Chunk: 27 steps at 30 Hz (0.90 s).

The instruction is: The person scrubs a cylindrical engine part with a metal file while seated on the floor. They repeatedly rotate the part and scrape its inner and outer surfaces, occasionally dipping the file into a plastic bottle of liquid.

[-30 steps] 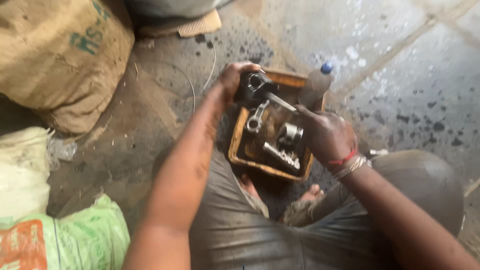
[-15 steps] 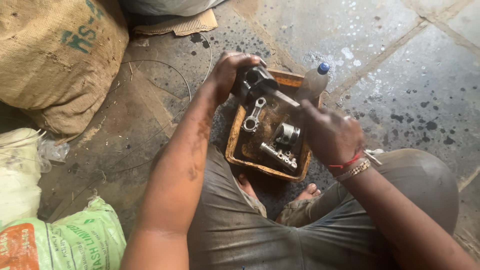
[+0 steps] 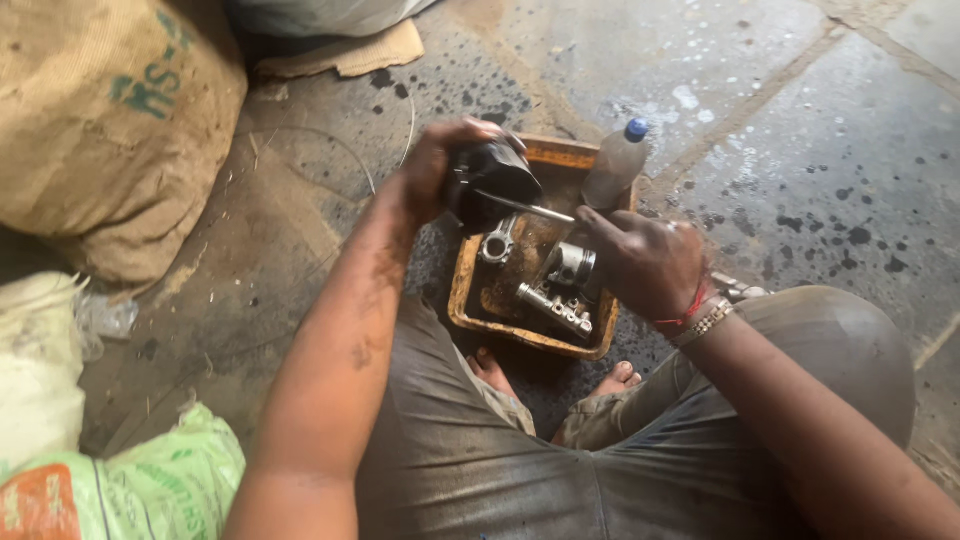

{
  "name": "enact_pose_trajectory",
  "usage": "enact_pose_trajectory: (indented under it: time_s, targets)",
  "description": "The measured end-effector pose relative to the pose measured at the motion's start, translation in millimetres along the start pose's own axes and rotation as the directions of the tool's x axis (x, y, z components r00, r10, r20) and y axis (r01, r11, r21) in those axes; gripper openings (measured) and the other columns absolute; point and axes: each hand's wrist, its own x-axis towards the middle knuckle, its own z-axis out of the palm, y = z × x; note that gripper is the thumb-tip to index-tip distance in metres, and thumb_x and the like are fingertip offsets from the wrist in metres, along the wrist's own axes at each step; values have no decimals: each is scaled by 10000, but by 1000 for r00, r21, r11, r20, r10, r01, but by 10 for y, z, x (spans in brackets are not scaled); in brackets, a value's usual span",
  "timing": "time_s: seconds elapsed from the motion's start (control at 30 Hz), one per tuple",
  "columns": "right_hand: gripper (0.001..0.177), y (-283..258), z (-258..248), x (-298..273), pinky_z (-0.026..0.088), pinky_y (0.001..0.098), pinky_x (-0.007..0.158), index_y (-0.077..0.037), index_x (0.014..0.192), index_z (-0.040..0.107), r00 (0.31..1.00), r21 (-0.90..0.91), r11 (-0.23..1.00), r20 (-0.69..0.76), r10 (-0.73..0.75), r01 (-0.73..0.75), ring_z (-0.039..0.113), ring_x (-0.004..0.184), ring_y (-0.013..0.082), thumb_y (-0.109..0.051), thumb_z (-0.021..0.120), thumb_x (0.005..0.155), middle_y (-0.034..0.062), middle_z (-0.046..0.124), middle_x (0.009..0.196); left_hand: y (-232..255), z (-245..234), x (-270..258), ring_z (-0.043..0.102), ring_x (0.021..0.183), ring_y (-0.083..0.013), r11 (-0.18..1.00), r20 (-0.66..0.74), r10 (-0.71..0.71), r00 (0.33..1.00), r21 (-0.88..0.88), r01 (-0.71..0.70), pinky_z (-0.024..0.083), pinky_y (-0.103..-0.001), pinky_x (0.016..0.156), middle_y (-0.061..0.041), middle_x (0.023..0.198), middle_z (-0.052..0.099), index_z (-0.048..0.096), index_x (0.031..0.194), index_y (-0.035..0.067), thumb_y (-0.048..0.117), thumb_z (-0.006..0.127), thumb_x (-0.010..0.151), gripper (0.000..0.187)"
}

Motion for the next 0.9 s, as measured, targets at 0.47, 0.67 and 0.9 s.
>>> enact_pose_trajectory:
  time_s: [0.47,0.67,0.9]
  targets:
    - [315,366,180,-124,549,255,616,-12,1244,734,885,794,391,418,203,-465,686,749,103,-158,677,971,107,805,942,105,57,-6,713,952,-253,811,-244,243,939,-480,-334,650,-395,753,-168,1078,684,653,1174,-21,428,498,923,537]
    - [334,119,151,-137,489,221,570,28,1268,716,820,856,-35,505,270,-516,591,669,62,-150,641,996,30,691,833,199,241,-39,667,973,-318,550,-498,56,865,-708,-443,641,-490,756,-198,1133,616,559,1273,94,507,413,944,548]
    - [322,-72,67,-8,365,201,452,11,1251,729,817,853,14,494,296,-521,439,526,34,-109,596,984,3,723,790,203,427,-123,617,1153,-346,325,-384,154,910,-850,-414,571,-586,941,-225,1285,561,471,1415,150,689,391,944,720]
